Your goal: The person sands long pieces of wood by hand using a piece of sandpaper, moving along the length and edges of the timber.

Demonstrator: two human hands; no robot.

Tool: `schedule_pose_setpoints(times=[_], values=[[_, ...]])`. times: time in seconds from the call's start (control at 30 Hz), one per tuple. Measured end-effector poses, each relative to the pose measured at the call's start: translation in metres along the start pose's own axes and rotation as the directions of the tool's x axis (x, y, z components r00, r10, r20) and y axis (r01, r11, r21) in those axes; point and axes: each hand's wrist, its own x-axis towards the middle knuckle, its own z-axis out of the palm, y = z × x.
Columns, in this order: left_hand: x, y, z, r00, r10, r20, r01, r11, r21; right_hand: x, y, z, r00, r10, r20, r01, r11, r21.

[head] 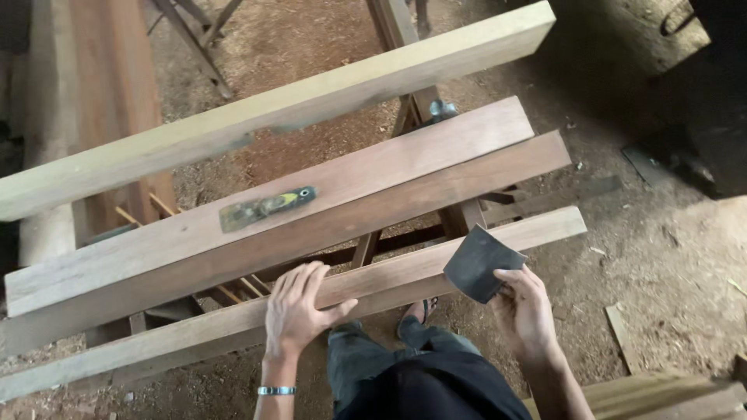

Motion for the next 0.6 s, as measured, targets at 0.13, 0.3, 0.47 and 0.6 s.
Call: schedule_pose_setpoints(times=[0.13, 0.3, 0.47, 0.6], values=[[0.008, 0.036, -0.005, 0.975, 0.088, -0.204, -0.131, 0.969, -0.209, 0.007, 0.005, 0.012, 0.98, 0.195, -0.033, -0.193, 0.98, 0.043], [0.017, 0.122, -0.01, 0.977, 0.154, -0.15, -0.198, 0.915, -0.352, -0.005, 0.027, 0.044, 0.927, 0.344, -0.148, -0.359, 0.93, -0.083], [0.017, 0.128, 0.003, 0.991, 0.088, -0.096, -0.101, 0.985, -0.137, -0.011, 0.035, 0.06, 0.961, 0.262, -0.088, -0.275, 0.873, -0.402], [0.002, 0.107, 0.011, 0.999, -0.013, -0.031, -0.002, 0.901, -0.434, -0.008, 0.017, 0.062, 0.972, 0.117, 0.202, 0.067, 0.689, -0.721]])
